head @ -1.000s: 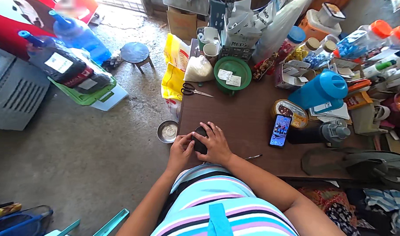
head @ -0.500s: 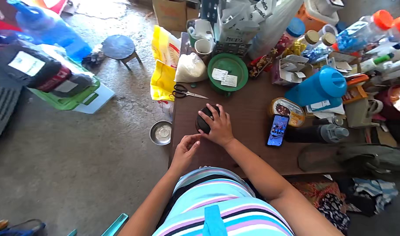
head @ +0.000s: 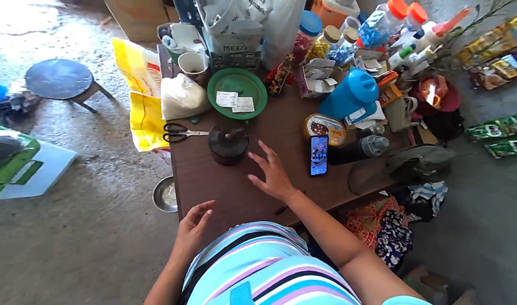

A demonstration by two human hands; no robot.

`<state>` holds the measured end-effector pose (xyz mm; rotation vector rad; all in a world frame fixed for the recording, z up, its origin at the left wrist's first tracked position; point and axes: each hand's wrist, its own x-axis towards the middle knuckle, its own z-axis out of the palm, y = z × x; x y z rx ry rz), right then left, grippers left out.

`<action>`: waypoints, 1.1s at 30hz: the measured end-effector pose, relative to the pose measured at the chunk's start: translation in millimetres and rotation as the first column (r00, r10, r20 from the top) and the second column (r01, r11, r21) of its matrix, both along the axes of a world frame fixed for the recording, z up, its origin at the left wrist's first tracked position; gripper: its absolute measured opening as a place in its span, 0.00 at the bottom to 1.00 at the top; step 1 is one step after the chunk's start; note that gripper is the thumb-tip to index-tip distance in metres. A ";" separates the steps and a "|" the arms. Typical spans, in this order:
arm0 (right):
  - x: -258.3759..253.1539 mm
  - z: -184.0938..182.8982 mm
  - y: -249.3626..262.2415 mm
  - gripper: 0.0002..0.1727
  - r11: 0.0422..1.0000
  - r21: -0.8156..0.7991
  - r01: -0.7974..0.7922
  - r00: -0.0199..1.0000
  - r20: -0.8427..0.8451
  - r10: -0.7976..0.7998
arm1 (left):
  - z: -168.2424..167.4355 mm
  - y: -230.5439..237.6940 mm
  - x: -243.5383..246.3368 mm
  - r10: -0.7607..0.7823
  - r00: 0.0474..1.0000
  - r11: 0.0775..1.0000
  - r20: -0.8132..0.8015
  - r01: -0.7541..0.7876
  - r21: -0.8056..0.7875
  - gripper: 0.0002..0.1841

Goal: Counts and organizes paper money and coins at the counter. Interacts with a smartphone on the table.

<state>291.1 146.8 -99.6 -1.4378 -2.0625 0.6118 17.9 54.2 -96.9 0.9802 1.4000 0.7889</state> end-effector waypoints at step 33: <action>147.4 -27.2 -1.6 0.41 0.704 -0.097 0.704 0.678 0.389 -0.624 | 13.8 -32.5 14.9 -0.184 0.977 0.981 -0.109 0.176 -0.076 0.16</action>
